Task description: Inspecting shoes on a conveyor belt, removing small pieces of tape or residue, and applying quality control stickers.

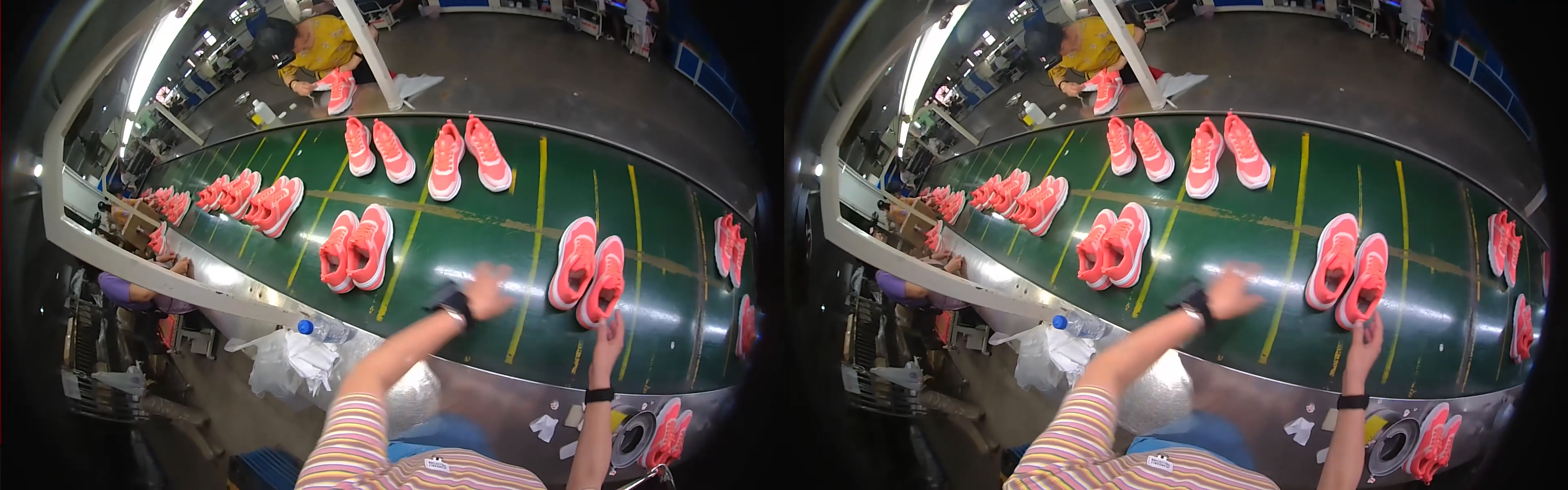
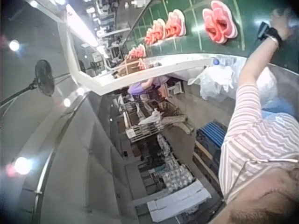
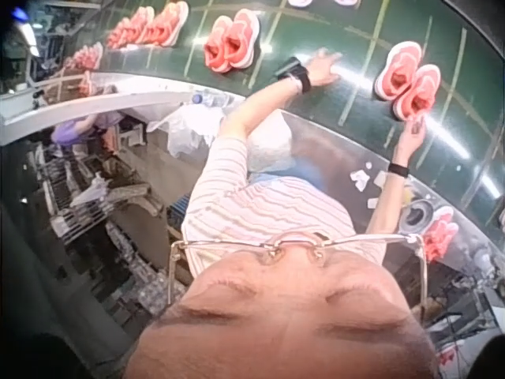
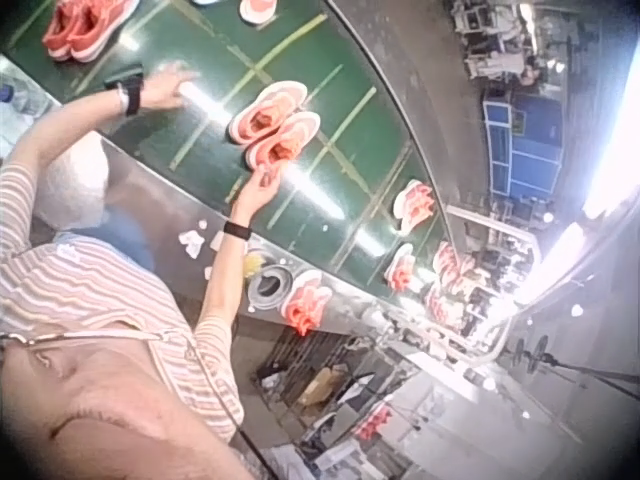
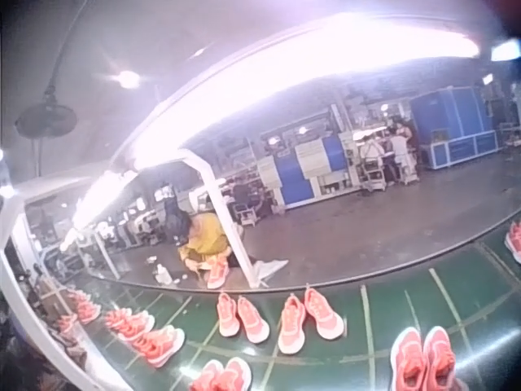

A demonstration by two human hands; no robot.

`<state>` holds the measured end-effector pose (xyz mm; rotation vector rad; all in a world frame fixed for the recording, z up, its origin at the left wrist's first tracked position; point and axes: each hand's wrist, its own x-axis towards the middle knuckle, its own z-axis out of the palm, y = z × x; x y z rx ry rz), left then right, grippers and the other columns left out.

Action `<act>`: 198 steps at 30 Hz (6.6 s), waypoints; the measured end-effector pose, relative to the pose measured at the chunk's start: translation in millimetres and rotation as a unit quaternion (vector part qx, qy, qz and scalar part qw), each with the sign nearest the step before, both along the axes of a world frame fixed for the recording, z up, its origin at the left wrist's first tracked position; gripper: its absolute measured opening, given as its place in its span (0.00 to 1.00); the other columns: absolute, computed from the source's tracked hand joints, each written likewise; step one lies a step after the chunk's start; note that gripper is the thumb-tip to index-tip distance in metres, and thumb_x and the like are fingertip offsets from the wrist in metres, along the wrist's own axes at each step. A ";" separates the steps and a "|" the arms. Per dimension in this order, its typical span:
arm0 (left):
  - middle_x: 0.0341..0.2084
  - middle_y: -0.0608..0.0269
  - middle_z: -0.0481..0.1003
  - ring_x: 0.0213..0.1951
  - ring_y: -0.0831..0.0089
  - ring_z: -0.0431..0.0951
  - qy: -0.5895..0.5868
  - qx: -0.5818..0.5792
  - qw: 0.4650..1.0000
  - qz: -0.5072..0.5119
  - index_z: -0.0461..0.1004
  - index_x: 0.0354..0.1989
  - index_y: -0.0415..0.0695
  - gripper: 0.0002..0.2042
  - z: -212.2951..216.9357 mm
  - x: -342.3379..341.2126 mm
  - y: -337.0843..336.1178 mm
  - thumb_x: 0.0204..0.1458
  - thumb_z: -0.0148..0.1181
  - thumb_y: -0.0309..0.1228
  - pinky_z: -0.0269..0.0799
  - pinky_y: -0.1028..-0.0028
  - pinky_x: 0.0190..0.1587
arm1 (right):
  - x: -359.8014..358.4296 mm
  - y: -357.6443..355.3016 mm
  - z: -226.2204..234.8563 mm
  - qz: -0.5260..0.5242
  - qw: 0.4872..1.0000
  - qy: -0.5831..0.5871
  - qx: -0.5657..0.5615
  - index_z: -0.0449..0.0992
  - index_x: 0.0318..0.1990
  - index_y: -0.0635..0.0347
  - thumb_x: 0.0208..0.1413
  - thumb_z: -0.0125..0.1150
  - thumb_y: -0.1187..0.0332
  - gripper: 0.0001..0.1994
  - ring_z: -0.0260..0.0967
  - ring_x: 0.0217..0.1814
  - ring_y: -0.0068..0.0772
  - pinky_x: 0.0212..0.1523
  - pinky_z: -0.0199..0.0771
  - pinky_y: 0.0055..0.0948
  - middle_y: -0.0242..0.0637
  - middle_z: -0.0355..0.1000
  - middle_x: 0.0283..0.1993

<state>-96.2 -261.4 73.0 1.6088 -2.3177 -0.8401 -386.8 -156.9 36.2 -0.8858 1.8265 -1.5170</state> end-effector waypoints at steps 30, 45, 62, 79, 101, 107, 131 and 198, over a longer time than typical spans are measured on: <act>0.31 0.53 0.68 0.38 0.57 0.69 -0.185 0.000 0.981 -0.066 0.78 0.30 0.52 0.16 36.5 178.0 271.9 0.32 0.67 0.45 0.59 0.58 0.45 | 205.5 172.7 202.1 0.183 0.971 -0.149 -0.047 0.68 0.50 0.65 0.48 0.59 0.76 0.19 0.64 0.42 0.23 0.45 0.65 0.21 0.34 0.67 0.42; 0.41 0.56 0.65 0.46 0.66 0.67 0.210 0.144 0.932 0.258 0.62 0.46 0.37 0.23 15.3 242.2 287.8 0.41 0.63 0.27 0.65 0.70 0.47 | 307.8 231.9 8.7 0.174 0.967 -0.059 0.174 0.48 0.61 0.69 0.36 0.71 0.58 0.47 0.52 0.61 0.54 0.59 0.54 0.42 0.58 0.55 0.58; 0.52 0.53 0.61 0.57 0.61 0.59 0.170 0.085 0.961 0.201 0.53 0.60 0.39 0.32 62.4 228.2 255.9 0.43 0.56 0.21 0.57 0.69 0.57 | 233.8 249.4 30.4 0.134 0.980 -0.014 0.143 0.73 0.46 0.57 0.45 0.63 0.63 0.19 0.66 0.44 0.33 0.40 0.68 0.27 0.40 0.67 0.46; 0.52 0.43 0.61 0.52 0.50 0.66 -0.010 0.203 0.979 -0.019 0.48 0.65 0.50 0.40 28.6 109.4 218.0 0.42 0.62 0.32 0.66 0.62 0.52 | 185.3 179.9 15.5 0.051 0.998 -0.010 0.024 0.75 0.33 0.61 0.47 0.57 0.79 0.06 0.70 0.32 0.33 0.34 0.68 0.25 0.38 0.70 0.31; 0.53 0.43 0.62 0.52 0.52 0.68 -0.041 0.172 0.984 -0.007 0.56 0.62 0.50 0.35 30.9 98.9 222.1 0.41 0.61 0.28 0.68 0.67 0.51 | 225.0 90.0 -16.6 0.143 0.988 -0.041 0.030 0.71 0.28 0.64 0.46 0.52 0.78 0.02 0.66 0.30 0.47 0.31 0.66 0.36 0.44 0.66 0.28; 0.55 0.35 0.57 0.51 0.43 0.67 -0.063 0.145 0.987 0.002 0.53 0.63 0.56 0.36 34.4 95.8 228.1 0.43 0.60 0.33 0.70 0.61 0.48 | 234.4 174.0 2.1 0.169 0.983 -0.007 0.079 0.72 0.28 0.64 0.49 0.53 0.76 0.02 0.65 0.29 0.43 0.30 0.65 0.33 0.42 0.65 0.27; 0.44 0.64 0.70 0.45 0.75 0.70 0.338 0.348 0.848 0.213 0.65 0.50 0.40 0.18 -27.6 247.3 255.7 0.49 0.52 0.20 0.67 0.74 0.47 | 314.9 232.0 16.7 0.114 0.982 -0.032 0.147 0.53 0.61 0.61 0.36 0.72 0.65 0.43 0.65 0.50 0.37 0.46 0.71 0.34 0.46 0.60 0.49; 0.44 0.44 0.62 0.46 0.51 0.63 0.061 -0.149 0.981 0.109 0.53 0.60 0.36 0.46 35.8 256.6 282.6 0.25 0.68 0.29 0.59 0.59 0.48 | 280.4 230.4 76.2 0.133 0.941 0.309 0.043 0.59 0.58 0.63 0.31 0.66 0.72 0.38 0.56 0.51 0.50 0.54 0.56 0.39 0.48 0.58 0.49</act>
